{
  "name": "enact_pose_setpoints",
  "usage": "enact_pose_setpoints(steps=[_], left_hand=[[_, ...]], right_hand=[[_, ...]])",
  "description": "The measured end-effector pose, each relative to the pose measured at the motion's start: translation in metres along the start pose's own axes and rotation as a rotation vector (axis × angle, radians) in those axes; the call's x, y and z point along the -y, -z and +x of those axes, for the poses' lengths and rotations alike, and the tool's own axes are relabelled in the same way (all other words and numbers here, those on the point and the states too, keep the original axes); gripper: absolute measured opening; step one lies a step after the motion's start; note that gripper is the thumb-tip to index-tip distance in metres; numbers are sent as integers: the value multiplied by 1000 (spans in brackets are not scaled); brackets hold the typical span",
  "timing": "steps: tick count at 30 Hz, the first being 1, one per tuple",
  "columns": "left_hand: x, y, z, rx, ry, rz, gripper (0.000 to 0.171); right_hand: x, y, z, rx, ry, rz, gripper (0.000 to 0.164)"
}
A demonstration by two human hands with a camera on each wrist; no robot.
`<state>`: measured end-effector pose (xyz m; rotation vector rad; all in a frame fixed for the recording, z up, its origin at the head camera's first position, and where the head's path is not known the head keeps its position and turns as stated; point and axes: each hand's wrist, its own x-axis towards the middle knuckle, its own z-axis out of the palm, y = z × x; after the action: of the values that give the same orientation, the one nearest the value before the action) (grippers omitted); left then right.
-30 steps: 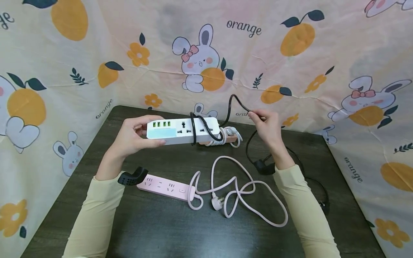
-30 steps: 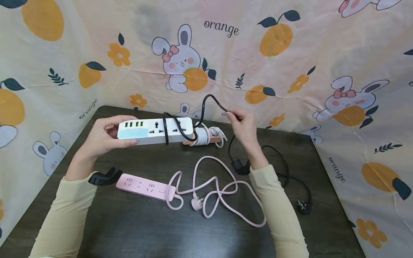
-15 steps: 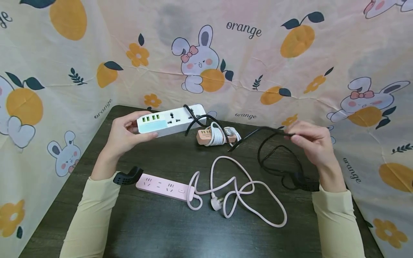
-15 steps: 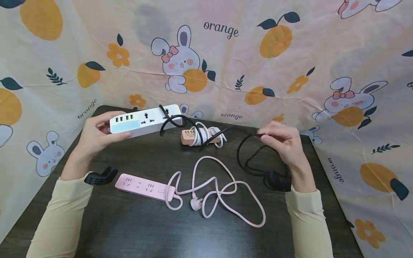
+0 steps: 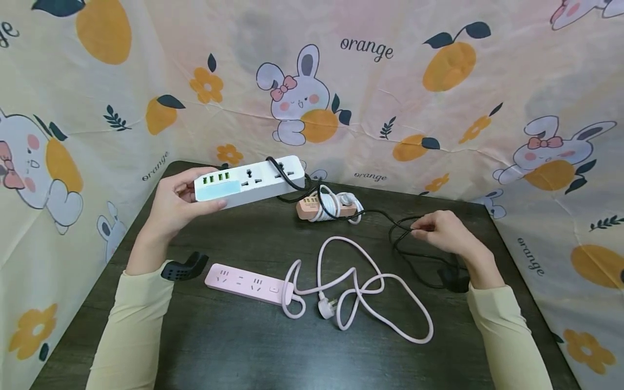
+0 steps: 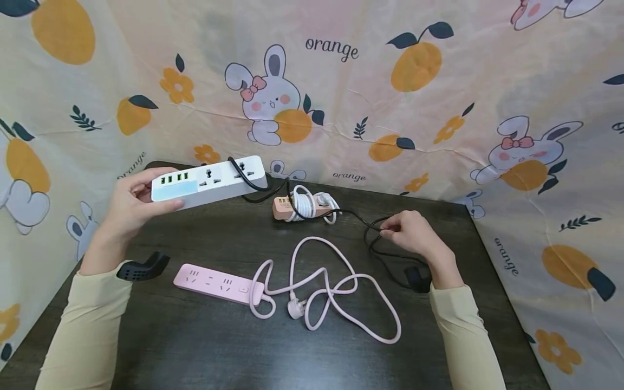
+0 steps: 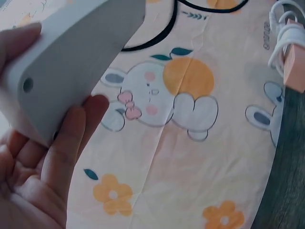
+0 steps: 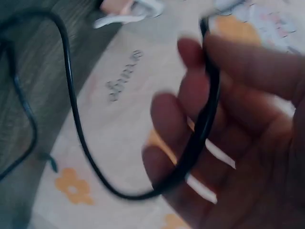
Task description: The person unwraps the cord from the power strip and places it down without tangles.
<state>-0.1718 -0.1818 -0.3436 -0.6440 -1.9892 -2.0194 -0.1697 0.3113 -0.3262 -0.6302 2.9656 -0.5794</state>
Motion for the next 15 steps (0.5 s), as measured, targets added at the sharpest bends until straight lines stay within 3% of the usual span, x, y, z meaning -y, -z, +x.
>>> enact_pose_setpoints(steps=[4,8,12,15], left_hand=[[2,9,-2,84,5,67,48],[7,19,-5,134,38,144,47],[15,31,-8,160,74,190,48],[24,42,-11,170,108,211,48]], right_hand=[[-11,-2,3,-220,-210,-27,21],[-17,2,3,-481,-346,-7,23],[-22,10,0,-659,-453,29,23],[-27,16,-7,-724,-547,94,27]])
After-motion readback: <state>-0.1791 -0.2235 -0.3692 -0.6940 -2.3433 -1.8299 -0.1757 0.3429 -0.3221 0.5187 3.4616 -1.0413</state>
